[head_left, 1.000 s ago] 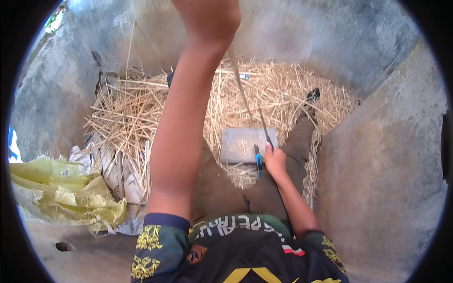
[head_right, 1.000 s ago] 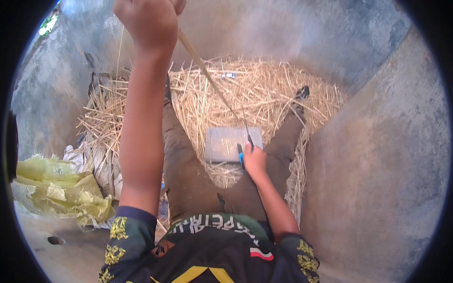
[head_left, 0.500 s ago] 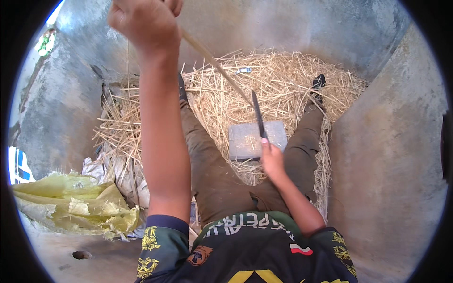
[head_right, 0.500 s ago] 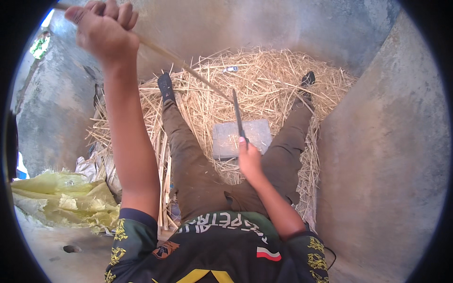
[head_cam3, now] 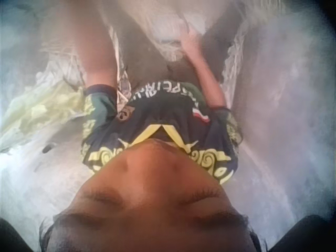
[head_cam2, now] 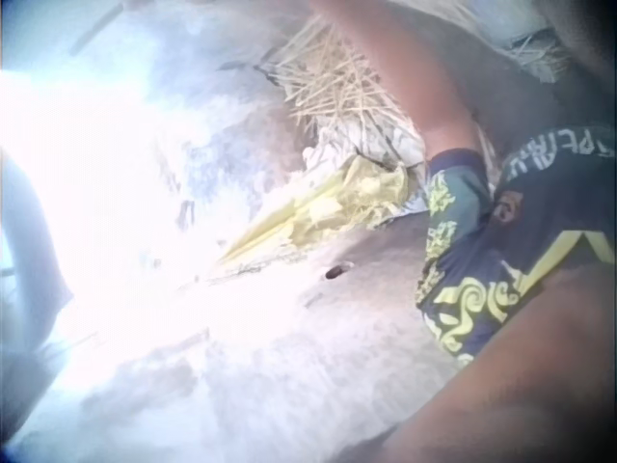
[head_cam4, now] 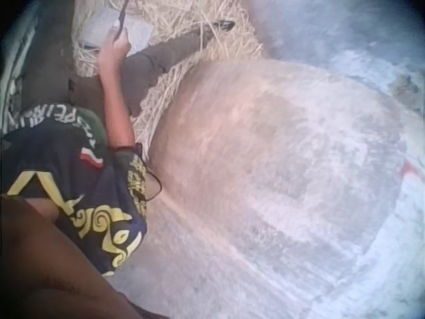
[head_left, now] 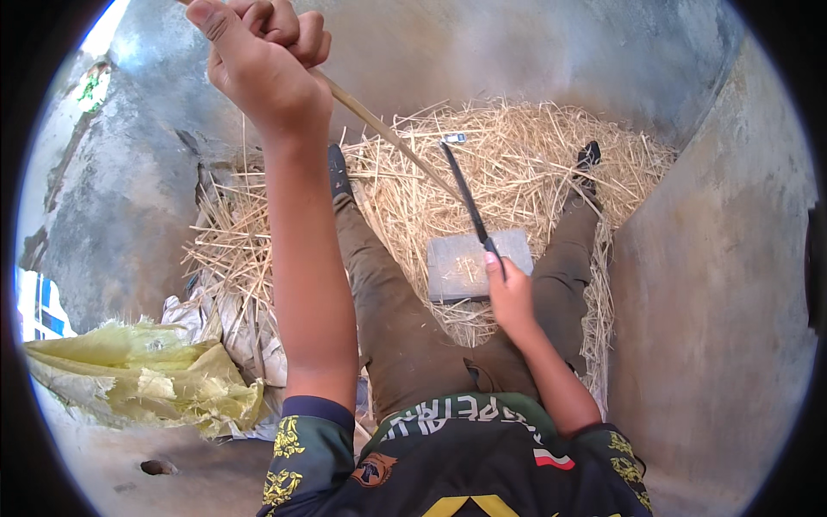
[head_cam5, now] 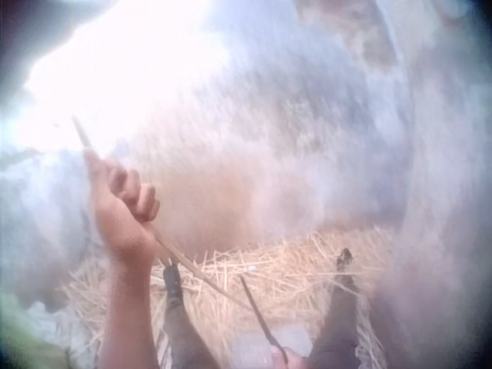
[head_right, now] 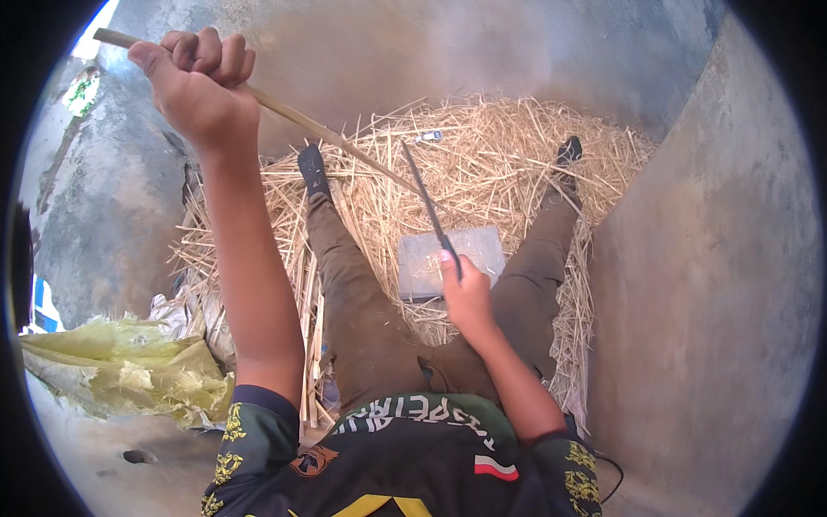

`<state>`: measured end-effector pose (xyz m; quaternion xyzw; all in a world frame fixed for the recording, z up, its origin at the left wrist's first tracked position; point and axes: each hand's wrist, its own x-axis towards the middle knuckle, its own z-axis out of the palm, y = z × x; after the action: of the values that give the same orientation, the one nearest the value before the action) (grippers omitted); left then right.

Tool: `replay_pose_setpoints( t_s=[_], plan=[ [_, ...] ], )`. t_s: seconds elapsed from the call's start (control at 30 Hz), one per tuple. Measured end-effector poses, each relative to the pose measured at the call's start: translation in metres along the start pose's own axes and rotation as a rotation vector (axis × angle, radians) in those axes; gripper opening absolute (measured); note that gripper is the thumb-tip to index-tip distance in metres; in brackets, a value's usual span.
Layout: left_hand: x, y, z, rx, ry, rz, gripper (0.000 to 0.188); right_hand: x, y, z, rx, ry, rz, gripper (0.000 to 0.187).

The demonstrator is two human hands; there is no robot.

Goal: The person sits on a bed of straw and uses a utility knife to strip the outer layer from a long, thin stick. They then use a machete to further smooth and shape the stick, holding it against their leg for support. The processed stick is placed aside, and the person repeats the process with another stick.

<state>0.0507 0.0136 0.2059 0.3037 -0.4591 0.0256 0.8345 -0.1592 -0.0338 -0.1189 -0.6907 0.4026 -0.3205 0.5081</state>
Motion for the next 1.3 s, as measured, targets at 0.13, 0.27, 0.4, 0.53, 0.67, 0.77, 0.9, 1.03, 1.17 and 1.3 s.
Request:
replay_pose_setpoints(
  t_s=[0.13, 0.27, 0.4, 0.53, 0.67, 0.77, 0.9, 1.03, 1.17, 1.3],
  plan=[
    [0.001, 0.009, 0.000, -0.058, -0.089, -0.068, 0.056, -0.010, -0.036, -0.029, 0.099, 0.092, -0.069, 0.043],
    [-0.003, 0.013, -0.003, -0.123, -0.233, -0.129, 0.058, -0.018, -0.075, -0.051, 0.291, 0.149, -0.273, 0.042],
    [-0.007, 0.011, 0.010, -0.203, -0.319, -0.162, 0.059, -0.021, -0.012, -0.024, 0.521, 0.137, -0.346, 0.045],
    [-0.006, 0.007, 0.010, -0.209, -0.380, -0.164, 0.061, -0.003, 0.054, -0.015, -0.267, 0.125, 0.101, 0.045],
    [-0.009, 0.010, 0.008, -0.062, -0.195, -0.127, 0.061, -0.010, -0.019, -0.045, 0.041, 0.214, -0.168, 0.044],
    [-0.006, 0.006, 0.009, -0.100, -0.223, -0.130, 0.061, -0.018, -0.049, -0.044, 0.447, 0.185, -0.258, 0.042],
    [-0.010, 0.002, 0.006, -0.202, -0.308, -0.168, 0.061, -0.033, -0.030, -0.017, 0.480, 0.045, -0.238, 0.041],
    [-0.004, 0.005, 0.000, -0.179, -0.340, -0.162, 0.061, -0.030, -0.067, -0.030, 0.038, -0.051, -0.149, 0.038],
    [-0.008, 0.003, 0.003, -0.260, -0.372, -0.165, 0.061, -0.049, -0.106, -0.045, 0.259, 0.120, -0.437, 0.036],
    [-0.017, 0.005, 0.019, -0.154, -0.262, -0.143, 0.060, -0.044, -0.060, -0.023, 0.386, 0.081, -0.368, 0.042]
  ],
)
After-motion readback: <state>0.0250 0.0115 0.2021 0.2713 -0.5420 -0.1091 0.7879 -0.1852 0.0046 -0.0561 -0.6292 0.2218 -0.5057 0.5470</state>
